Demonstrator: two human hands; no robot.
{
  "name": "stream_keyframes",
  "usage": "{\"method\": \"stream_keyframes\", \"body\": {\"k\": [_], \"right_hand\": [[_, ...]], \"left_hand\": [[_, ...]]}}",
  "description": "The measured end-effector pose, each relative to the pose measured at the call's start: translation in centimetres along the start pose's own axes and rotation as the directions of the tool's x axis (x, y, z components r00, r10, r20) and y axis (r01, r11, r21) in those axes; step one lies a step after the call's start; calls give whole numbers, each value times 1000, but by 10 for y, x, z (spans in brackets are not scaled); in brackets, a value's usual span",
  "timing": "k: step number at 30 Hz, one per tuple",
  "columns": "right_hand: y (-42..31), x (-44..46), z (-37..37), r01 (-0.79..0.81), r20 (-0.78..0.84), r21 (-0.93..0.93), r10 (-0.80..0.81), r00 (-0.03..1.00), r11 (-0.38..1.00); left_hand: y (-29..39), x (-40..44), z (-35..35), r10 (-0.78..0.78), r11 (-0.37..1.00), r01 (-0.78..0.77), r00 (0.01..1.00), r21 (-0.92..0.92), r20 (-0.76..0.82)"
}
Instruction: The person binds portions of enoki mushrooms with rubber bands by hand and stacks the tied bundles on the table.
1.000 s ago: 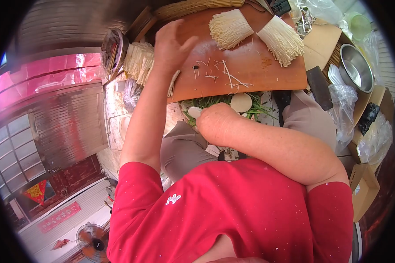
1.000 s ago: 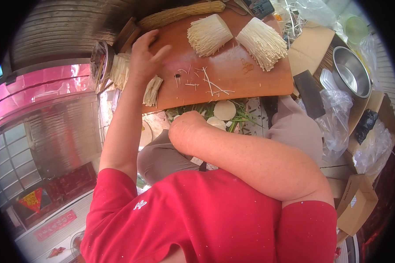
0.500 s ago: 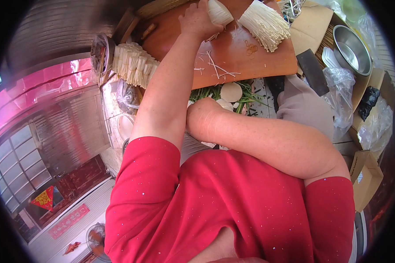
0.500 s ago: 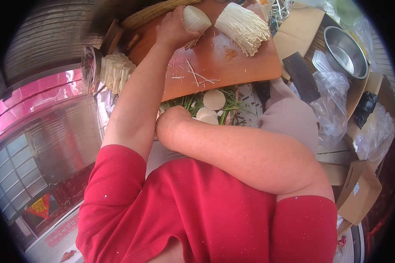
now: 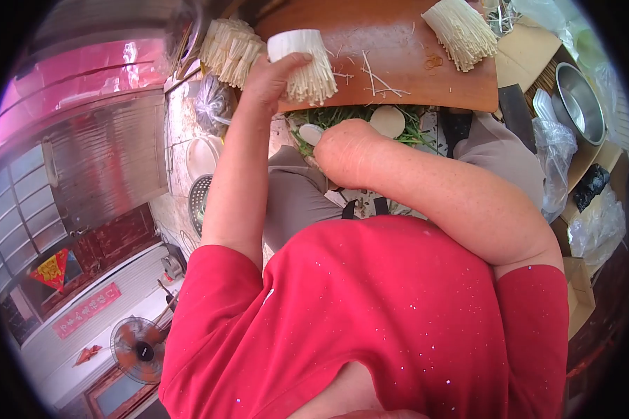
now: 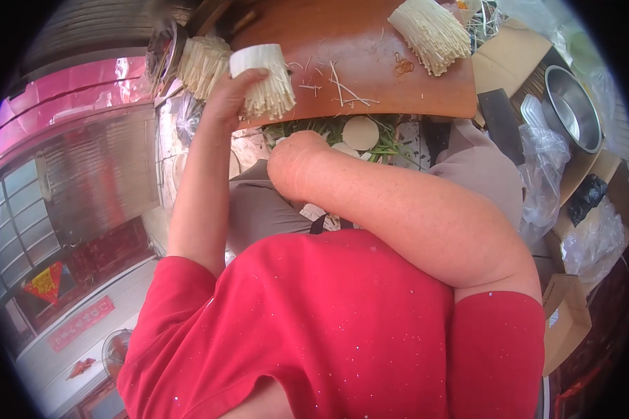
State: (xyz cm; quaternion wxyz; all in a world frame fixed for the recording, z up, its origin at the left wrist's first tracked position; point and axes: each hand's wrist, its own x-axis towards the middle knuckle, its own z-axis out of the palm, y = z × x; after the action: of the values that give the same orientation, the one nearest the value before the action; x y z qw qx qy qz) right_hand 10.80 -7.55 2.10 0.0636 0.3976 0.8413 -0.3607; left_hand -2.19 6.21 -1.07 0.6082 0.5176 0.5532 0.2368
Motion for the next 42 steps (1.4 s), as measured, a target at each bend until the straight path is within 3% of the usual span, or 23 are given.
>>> {"method": "stream_keyframes", "body": {"k": [2,4,5,8,9,12,14,16,17,19,20,22,24,26,29,35,38,42], "right_hand": [[1,5,4,-31,-20,-19,31,999,999],[4,8,2,-45,36,-55,47,998,997],[8,7,2,-68,12,-46,69,998,997],[18,0,-11,-196,1,-58,196,981,979],[25,-1,-16,-237,8,-77,238,971,969],[57,1,-24,-375,-154,25,374,915,927],[78,5,-24,-410,-208,25,406,890,912],[96,12,-22,-466,-273,52,462,844,883],[103,20,-21,-515,-198,165,540,818,841],[114,29,-6,-470,-266,166,498,825,867],[119,33,2,-419,-339,179,456,823,890],[114,36,5,-429,-320,193,470,823,882],[111,40,7,-441,-305,204,485,819,874],[108,46,11,-483,-279,242,537,796,842],[102,53,10,-526,-273,237,576,771,817],[104,71,13,-593,-227,225,634,739,773],[107,75,16,-556,-289,181,584,759,811],[105,74,6,-584,-226,167,608,761,794]], "left_hand": [[-38,1,3,-114,991,114,993,-76,4],[-61,-1,18,-75,995,80,994,53,-82],[-79,7,21,55,964,-15,988,265,-144],[-68,3,25,-7,970,37,993,242,-121],[-99,26,9,44,962,-5,990,274,-137],[-36,-20,11,-76,943,96,994,319,-75],[-36,-30,9,-63,941,106,988,323,-140],[-49,-28,0,387,674,-161,908,721,-159],[-54,-30,0,385,686,-157,907,711,-171],[-50,-40,11,633,470,-369,774,802,-15],[-50,-42,15,632,485,-368,774,794,-27],[-55,-43,21,602,491,-445,794,749,77],[-67,-32,20,609,531,-456,792,714,53],[-76,-24,15,614,452,-520,771,725,169],[-80,-21,9,623,429,-561,751,708,218],[-78,-22,12,528,465,-496,820,734,220],[-80,-21,13,512,500,-468,838,729,186],[-82,-20,15,528,505,-443,838,741,141]]}}
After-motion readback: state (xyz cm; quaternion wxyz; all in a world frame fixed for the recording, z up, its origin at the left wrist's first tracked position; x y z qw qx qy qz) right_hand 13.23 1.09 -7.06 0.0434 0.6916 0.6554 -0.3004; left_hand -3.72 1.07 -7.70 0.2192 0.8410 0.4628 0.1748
